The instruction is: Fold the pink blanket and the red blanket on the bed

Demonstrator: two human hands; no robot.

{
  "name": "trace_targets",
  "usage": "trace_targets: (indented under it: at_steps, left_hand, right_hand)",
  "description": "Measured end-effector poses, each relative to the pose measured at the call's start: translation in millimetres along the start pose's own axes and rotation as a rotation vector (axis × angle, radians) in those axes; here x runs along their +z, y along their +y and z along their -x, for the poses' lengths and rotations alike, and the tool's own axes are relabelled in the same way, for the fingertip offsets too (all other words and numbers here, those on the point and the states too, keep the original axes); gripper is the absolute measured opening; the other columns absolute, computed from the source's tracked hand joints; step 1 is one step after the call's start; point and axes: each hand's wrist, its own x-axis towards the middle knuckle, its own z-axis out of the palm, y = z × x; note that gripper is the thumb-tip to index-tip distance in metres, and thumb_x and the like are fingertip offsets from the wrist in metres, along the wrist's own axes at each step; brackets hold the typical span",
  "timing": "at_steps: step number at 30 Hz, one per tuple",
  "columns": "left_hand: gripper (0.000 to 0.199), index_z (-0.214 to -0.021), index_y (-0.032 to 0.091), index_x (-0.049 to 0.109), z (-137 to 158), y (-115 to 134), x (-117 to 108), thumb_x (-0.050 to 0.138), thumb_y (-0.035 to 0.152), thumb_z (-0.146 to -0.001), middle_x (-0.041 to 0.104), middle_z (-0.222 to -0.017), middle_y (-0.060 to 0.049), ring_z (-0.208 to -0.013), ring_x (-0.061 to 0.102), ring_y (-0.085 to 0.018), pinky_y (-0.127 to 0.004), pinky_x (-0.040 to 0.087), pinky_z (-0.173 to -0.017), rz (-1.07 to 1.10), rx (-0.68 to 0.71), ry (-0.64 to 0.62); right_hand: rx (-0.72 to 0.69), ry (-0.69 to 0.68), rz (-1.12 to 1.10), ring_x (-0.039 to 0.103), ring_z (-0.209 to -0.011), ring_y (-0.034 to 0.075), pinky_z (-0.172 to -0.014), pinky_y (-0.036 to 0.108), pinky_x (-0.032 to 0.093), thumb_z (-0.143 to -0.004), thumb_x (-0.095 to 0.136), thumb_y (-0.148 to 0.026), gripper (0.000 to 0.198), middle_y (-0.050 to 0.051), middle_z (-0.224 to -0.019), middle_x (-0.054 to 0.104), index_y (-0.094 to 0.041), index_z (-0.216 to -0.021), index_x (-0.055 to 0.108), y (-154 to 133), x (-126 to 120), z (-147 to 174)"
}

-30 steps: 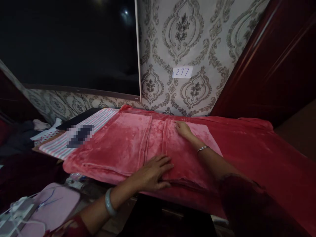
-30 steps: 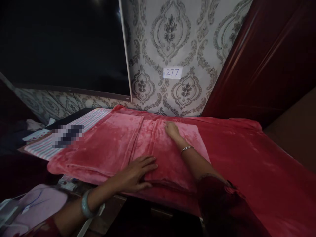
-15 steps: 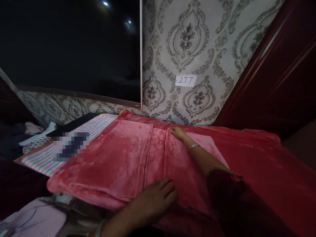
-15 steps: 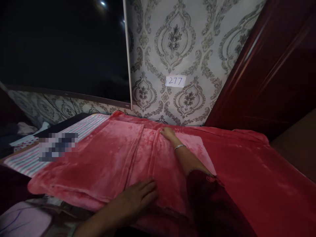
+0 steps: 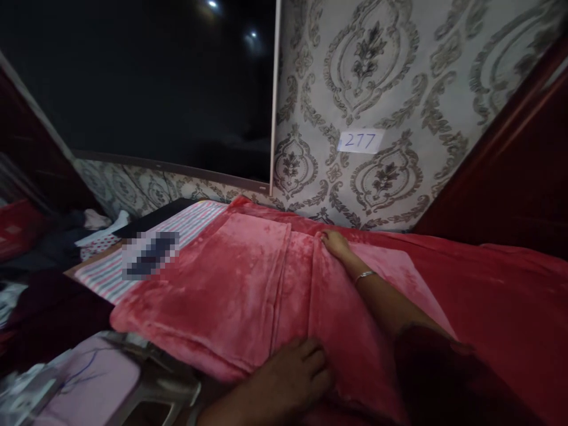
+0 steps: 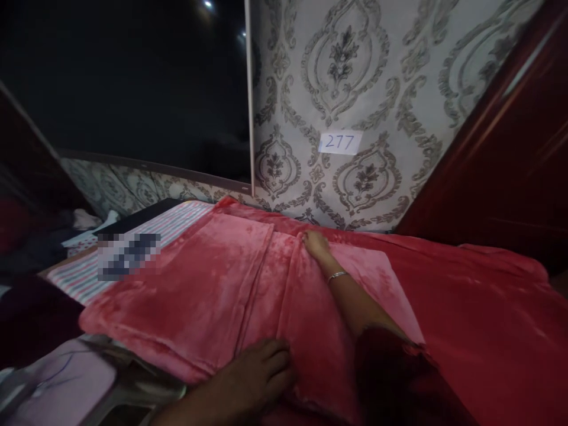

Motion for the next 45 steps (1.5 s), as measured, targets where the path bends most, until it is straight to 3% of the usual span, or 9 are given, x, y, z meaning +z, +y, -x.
trace_targets:
  at_steps: [5,10,15,19,22,27,32,39,45]
  left_hand:
    - [0.012,-0.108,0.019,0.061,3,4,-1,0.057,0.027,-0.1,0.067,-0.104,-0.005,-0.105,0.06,-0.018,-0.031,0.048,-0.091,-0.05,0.015,-0.032]
    - [0.022,-0.12,0.018,0.058,5,10,-7,0.052,0.028,-0.102,0.07,-0.114,-0.009,-0.117,0.062,-0.021,-0.032,0.05,-0.096,0.038,-0.03,-0.086]
    - [0.046,-0.144,0.022,0.048,19,-8,-49,0.05,0.037,-0.1,0.063,-0.141,-0.012,-0.134,0.056,-0.023,-0.037,0.047,-0.11,0.287,-0.147,0.028]
    - [0.041,-0.137,0.023,0.057,59,-73,-96,0.047,0.029,-0.098,0.065,-0.14,-0.013,-0.131,0.06,-0.026,-0.045,0.046,-0.113,0.147,-0.546,0.299]
    - [0.049,-0.133,0.015,0.062,96,-131,-122,0.061,0.031,-0.087,0.066,-0.138,-0.017,-0.129,0.06,-0.032,-0.049,0.043,-0.115,0.022,-0.953,0.339]
    - [0.052,-0.115,0.013,0.072,126,-182,-132,0.075,0.043,-0.073,0.076,-0.116,-0.016,-0.118,0.067,-0.036,-0.043,0.051,-0.103,0.316,-1.404,0.368]
    - [0.056,-0.087,0.016,0.075,126,-180,-131,0.081,0.064,-0.061,0.078,-0.083,-0.012,-0.088,0.074,-0.033,-0.039,0.059,-0.079,0.63,-1.389,0.336]
    - [0.068,-0.099,0.017,0.073,116,-160,-145,0.095,0.05,-0.044,0.078,-0.087,-0.012,-0.084,0.075,-0.032,-0.042,0.06,-0.077,1.004,-1.377,0.514]
    - [0.065,-0.107,0.019,0.075,43,-157,-174,0.09,0.047,-0.05,0.078,-0.101,-0.012,-0.096,0.074,-0.034,-0.044,0.059,-0.087,0.945,-1.154,0.423]
  right_hand:
    - [-0.109,-0.021,0.127,0.032,-0.151,0.031,-0.12,0.056,0.024,-0.102,0.037,-0.046,0.063,0.017,-0.163,0.038,-0.014,-0.157,0.039,-11,18,20]
    - [-0.131,-0.102,0.222,0.031,-0.152,0.029,-0.121,0.054,0.028,-0.104,0.031,-0.045,0.065,0.016,-0.165,0.034,-0.012,-0.158,0.037,-11,36,27]
    - [-0.057,-0.092,0.131,0.03,-0.153,0.03,-0.118,0.057,0.033,-0.104,0.028,-0.043,0.065,0.017,-0.166,0.031,-0.012,-0.161,0.032,-14,23,24]
    - [-0.248,0.022,0.078,0.031,-0.152,0.034,-0.118,0.059,0.032,-0.103,0.032,-0.046,0.064,0.018,-0.164,0.034,-0.014,-0.158,0.04,-35,18,47]
    - [-0.521,0.049,0.056,0.026,-0.154,0.034,-0.121,0.061,0.025,-0.103,0.038,-0.048,0.063,0.016,-0.166,0.032,-0.018,-0.158,0.041,-60,22,86]
    - [-0.814,-0.179,0.01,0.016,-0.157,0.033,-0.123,0.059,0.021,-0.101,0.044,-0.057,0.069,0.011,-0.169,0.022,-0.028,-0.162,0.032,-94,27,141]
    - [-0.831,-0.35,-0.036,0.011,-0.158,0.031,-0.126,0.056,0.013,-0.104,0.041,-0.056,0.065,0.009,-0.169,0.023,-0.026,-0.161,0.036,-103,18,151]
    - [-0.727,-0.423,-0.167,0.009,-0.158,0.031,-0.126,0.056,0.008,-0.101,0.047,-0.056,0.067,0.01,-0.169,0.021,-0.025,-0.16,0.038,-109,15,147]
    - [-0.535,-0.442,-0.752,0.031,-0.152,0.036,-0.126,0.056,0.015,-0.089,0.061,-0.065,0.076,0.014,-0.161,0.041,-0.022,-0.152,0.052,-118,9,126]
